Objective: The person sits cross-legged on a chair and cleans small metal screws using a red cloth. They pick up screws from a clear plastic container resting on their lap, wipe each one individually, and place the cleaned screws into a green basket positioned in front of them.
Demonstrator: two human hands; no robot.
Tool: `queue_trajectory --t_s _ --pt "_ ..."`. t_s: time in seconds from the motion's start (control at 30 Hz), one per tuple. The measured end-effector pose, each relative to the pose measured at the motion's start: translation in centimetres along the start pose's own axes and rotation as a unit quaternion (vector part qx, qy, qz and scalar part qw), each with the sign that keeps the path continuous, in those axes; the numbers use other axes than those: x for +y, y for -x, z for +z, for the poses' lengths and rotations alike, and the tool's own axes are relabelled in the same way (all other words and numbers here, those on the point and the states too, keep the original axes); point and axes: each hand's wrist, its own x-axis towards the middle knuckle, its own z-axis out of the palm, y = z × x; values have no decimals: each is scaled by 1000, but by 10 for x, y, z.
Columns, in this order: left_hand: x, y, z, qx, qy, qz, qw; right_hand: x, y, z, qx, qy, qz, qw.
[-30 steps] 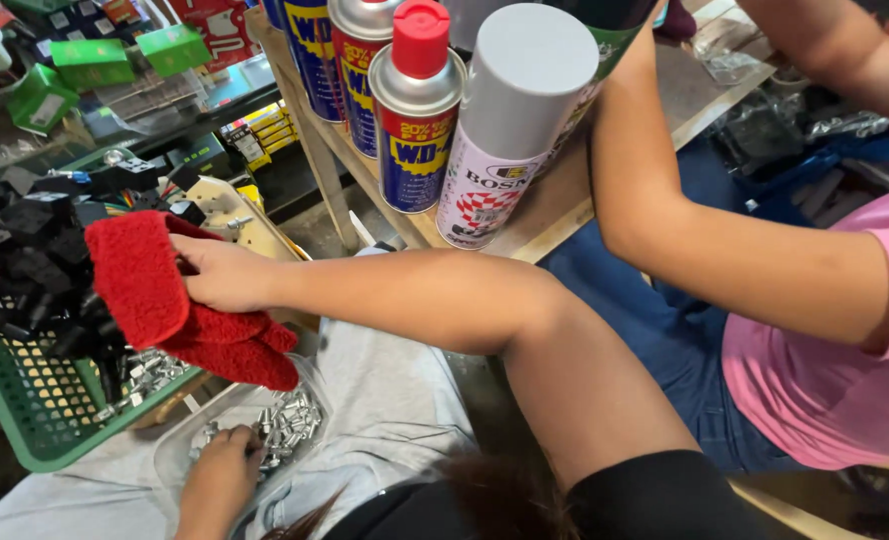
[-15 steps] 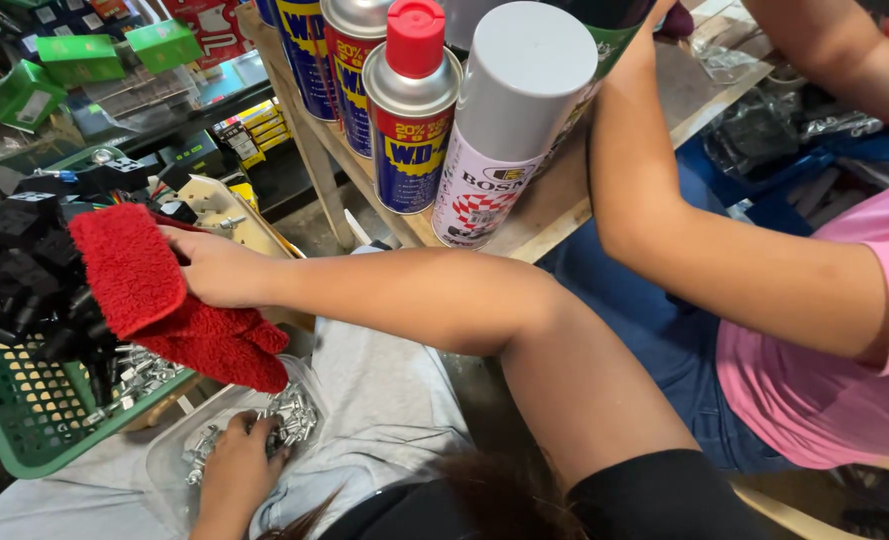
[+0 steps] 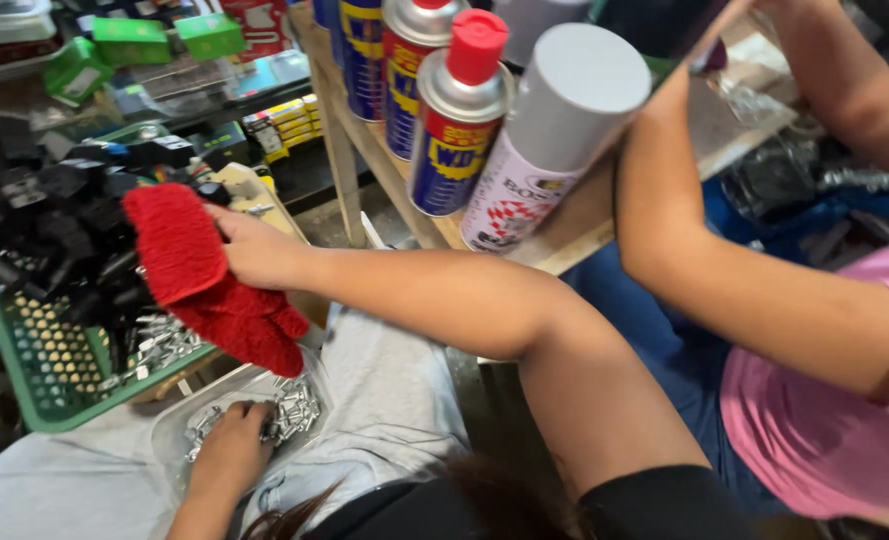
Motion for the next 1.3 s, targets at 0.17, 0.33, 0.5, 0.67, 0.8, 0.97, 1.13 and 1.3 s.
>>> queue_trajectory --t_s 0.17,0.33,0.5,0.67,0.8,0.97,1.13,1.3 --pt "-18 -16 15 -39 -5 -7 999 12 -2 2 12 -15 49 999" --pt "-18 -21 7 -1 -13 23 1000 2 1 1 -56 -18 56 997" --pt "-14 -13 0 6 13 14 1000 -1 10 2 -95 -20 62 993" --pt "-2 -20 4 26 -11 4 1000 -12 16 -1 -111 12 61 992" --pt "-3 -31 22 43 -33 -26 998 -19 24 0 -128 29 60 990" --pt "-11 -39 30 41 -29 -40 998 -29 24 0 -141 44 50 988" --pt "-9 -42 35 35 -5 -27 999 -29 27 -4 -159 55 66 983" --pt "6 -37 29 55 -75 -21 995 -31 28 -3 -161 54 66 983"
